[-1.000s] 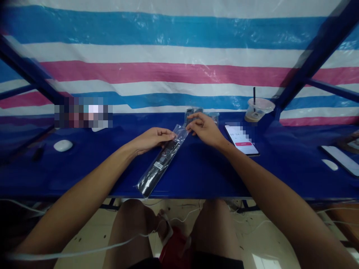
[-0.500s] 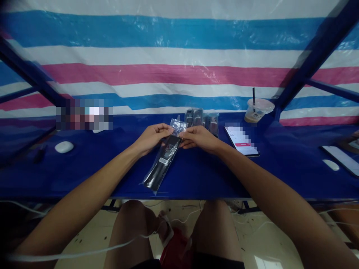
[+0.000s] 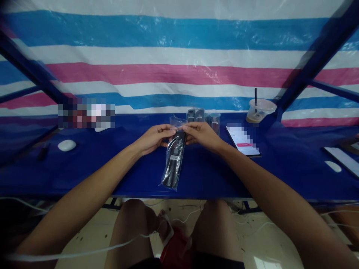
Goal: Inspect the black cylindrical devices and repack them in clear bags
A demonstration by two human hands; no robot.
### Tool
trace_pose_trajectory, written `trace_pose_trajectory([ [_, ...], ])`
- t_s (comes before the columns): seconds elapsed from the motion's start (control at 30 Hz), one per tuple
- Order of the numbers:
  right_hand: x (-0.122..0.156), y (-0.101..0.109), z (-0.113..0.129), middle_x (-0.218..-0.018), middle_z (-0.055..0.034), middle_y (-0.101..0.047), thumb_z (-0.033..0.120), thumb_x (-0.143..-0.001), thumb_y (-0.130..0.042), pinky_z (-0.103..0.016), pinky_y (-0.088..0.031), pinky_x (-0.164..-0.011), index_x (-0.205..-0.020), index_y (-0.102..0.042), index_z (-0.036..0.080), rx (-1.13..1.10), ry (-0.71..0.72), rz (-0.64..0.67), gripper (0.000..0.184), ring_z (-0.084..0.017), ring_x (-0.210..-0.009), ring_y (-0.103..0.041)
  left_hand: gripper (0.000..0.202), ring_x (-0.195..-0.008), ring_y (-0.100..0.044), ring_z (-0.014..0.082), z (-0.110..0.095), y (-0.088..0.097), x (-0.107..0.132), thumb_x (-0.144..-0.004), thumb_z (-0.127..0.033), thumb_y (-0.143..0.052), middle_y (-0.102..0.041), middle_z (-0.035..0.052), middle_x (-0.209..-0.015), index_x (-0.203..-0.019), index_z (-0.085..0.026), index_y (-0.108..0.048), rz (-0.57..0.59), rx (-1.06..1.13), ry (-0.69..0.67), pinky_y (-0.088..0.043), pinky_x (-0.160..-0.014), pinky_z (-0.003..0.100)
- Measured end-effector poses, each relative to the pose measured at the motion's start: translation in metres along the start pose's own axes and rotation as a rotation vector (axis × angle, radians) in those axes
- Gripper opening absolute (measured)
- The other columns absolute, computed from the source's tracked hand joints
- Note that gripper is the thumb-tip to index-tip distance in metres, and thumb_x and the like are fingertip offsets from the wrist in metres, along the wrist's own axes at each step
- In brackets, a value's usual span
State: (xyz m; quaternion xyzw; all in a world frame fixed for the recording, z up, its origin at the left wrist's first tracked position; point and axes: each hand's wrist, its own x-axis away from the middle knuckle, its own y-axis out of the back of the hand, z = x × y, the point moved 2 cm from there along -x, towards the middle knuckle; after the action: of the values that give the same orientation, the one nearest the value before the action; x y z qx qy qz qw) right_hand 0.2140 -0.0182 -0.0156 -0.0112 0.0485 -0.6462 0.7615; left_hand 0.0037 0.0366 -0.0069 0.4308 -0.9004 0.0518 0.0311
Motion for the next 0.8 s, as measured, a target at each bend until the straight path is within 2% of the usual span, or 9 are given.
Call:
trace_pose_trajectory([
  [0.13,0.0012,-0.0009,0.0012,-0.092,-0.0039,-0.081,0.041,-0.085,-0.087,-0.030,-0.067,-0.077,-0.107,-0.081,0.025,-0.043,-0.010,0.036,0.028,-0.015,-0.079,-0.077,0.026,-0.070,-0.059,0.0108,-0.0003,0.0004,0.0004,-0.082,-0.029,-0.086,-0.062,-0.0004,-0.081,-0.103,-0.019,-0.074,-0.010,0.023,-0.056,-0.052,-0.060,0.022],
  [0.47,0.0032,-0.0033,0.0040,-0.096,-0.0058,-0.082,0.032,-0.081,-0.088,-0.030,-0.067,-0.072,-0.108,-0.085,0.026,-0.069,-0.083,0.065,0.028,-0.017,-0.076,-0.077,0.007,-0.071,-0.058,0.0101,-0.0017,-0.0009,-0.0005,-0.079,-0.021,-0.077,-0.064,0.0018,-0.084,-0.083,-0.016,-0.073,-0.029,-0.008,-0.123,-0.052,-0.060,0.021],
  [0.6,0.0028,-0.0032,0.0034,-0.094,-0.0049,-0.081,0.031,-0.080,-0.087,-0.030,-0.067,-0.073,-0.100,-0.085,0.025,-0.055,-0.067,0.067,0.021,-0.016,-0.075,-0.076,0.008,-0.070,-0.058,0.0091,-0.0035,-0.0028,0.0010,-0.079,-0.021,-0.076,-0.067,0.0034,-0.090,-0.080,-0.016,-0.071,-0.023,-0.034,-0.160,-0.052,-0.060,0.021],
  [0.8,0.0046,-0.0046,0.0075,-0.092,-0.0062,-0.079,0.031,-0.081,-0.080,-0.031,-0.066,-0.073,-0.091,-0.082,0.021,-0.043,-0.056,0.112,0.014,-0.019,-0.083,-0.076,0.005,-0.071,-0.059,0.0096,-0.0048,-0.0070,0.0019,-0.078,-0.016,-0.068,-0.069,0.0048,-0.089,-0.073,-0.015,-0.069,-0.014,-0.156,-0.175,-0.055,-0.062,0.022],
])
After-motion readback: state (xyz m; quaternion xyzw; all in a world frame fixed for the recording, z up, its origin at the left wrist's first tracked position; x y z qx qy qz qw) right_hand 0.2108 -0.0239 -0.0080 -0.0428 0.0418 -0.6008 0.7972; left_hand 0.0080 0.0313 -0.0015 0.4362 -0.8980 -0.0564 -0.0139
